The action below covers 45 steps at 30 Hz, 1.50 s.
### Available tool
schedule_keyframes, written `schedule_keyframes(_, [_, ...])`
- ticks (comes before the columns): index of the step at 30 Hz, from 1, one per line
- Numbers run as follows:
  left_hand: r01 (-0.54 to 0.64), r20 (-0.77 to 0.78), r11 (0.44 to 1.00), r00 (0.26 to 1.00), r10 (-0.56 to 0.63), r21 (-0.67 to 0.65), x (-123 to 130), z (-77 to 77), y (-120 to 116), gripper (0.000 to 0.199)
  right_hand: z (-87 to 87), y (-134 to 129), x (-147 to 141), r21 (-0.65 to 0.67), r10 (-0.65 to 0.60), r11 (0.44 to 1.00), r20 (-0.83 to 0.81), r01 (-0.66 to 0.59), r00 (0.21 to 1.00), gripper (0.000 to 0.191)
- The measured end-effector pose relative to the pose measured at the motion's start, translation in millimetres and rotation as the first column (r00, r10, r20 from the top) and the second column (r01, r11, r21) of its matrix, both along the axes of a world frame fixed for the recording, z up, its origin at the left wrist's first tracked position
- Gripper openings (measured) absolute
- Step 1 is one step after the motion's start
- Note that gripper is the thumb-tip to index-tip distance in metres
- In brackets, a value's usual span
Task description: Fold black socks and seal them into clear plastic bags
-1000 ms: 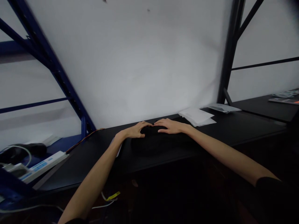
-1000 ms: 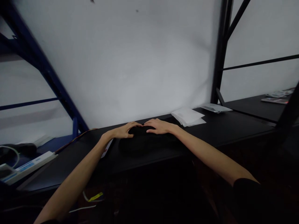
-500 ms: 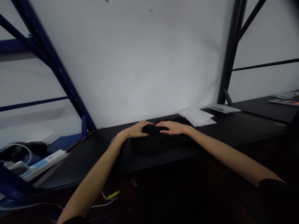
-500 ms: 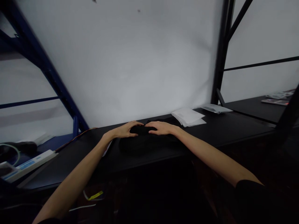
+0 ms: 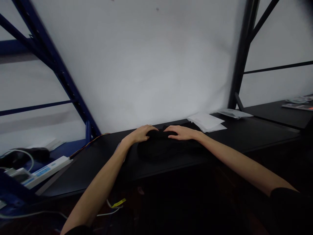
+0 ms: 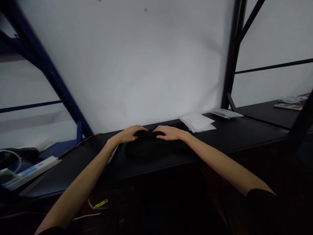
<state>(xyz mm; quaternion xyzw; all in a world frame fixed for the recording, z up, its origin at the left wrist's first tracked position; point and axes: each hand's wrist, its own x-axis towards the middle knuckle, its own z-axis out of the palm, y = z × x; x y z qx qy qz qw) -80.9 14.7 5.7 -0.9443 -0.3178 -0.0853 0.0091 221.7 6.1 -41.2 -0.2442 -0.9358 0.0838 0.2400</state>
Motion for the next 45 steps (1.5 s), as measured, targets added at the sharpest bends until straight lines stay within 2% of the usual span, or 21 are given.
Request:
schedule_keyframes(6, [-0.078, 0.021, 0.972, 0.997, 0.075, 0.223, -0.1, -0.3, 8.6, 0.058, 2.4, -3.2, 1.5, 0.012, -0.038, 0.999, 0.003, 0.038, 0.999, 0.044])
schedule_keyframes(12, [-0.191, 0.164, 0.908, 0.977, 0.138, 0.373, -5.5, -1.8, 10.8, 0.040, -0.4, 0.1, 1.7, 0.002, -0.037, 0.999, 0.004, 0.037, 0.999, 0.044])
schedule_keyframes(19, [-0.261, 0.330, 0.834, 0.939, 0.101, 0.487, 7.4, 1.4, -2.6, 0.044, -4.1, 2.8, 0.8, -0.012, -0.047, 0.999, 0.006, 0.047, 0.999, 0.044])
schedule_keyframes(24, [-0.312, 0.408, 0.821, 0.907, 0.106, 0.479, 21.2, -0.9, -10.0, 0.048, -9.1, 8.4, 0.2, -0.018, -0.011, 1.000, -0.003, 0.011, 1.000, 0.044])
schedule_keyframes(30, [-0.281, 0.370, 0.810, 0.925, 0.086, 0.515, 32.7, 6.4, -9.1, 0.048, -6.6, 8.5, 0.7, -0.050, 0.001, 0.999, -0.008, -0.002, 1.000, 0.043])
schedule_keyframes(35, [-0.134, 0.200, 0.815, 0.980, 0.023, 0.564, 50.2, 26.3, -8.5, 0.042, -1.1, 6.5, 2.1, -0.100, -0.001, 0.995, -0.013, 0.000, 1.000, 0.044])
schedule_keyframes(39, [-0.065, 0.132, 0.848, 0.991, -0.007, 0.526, 76.7, 38.3, -5.0, 0.037, -0.1, 8.1, 4.6, -0.132, -0.050, 0.990, -0.009, 0.049, 0.999, 0.042])
schedule_keyframes(42, [-0.029, 0.135, 0.881, 0.990, -0.040, 0.473, 98.1, 39.0, 0.0, 0.032, 0.1, 8.8, 6.3, -0.144, -0.066, 0.987, 0.019, 0.068, 0.998, 0.038])
schedule_keyframes(45, [-0.015, 0.185, 0.904, 0.980, -0.071, 0.428, 111.8, 30.3, 2.0, 0.033, 0.4, 8.4, 7.9, -0.160, -0.060, 0.985, 0.037, 0.065, 0.997, 0.035])
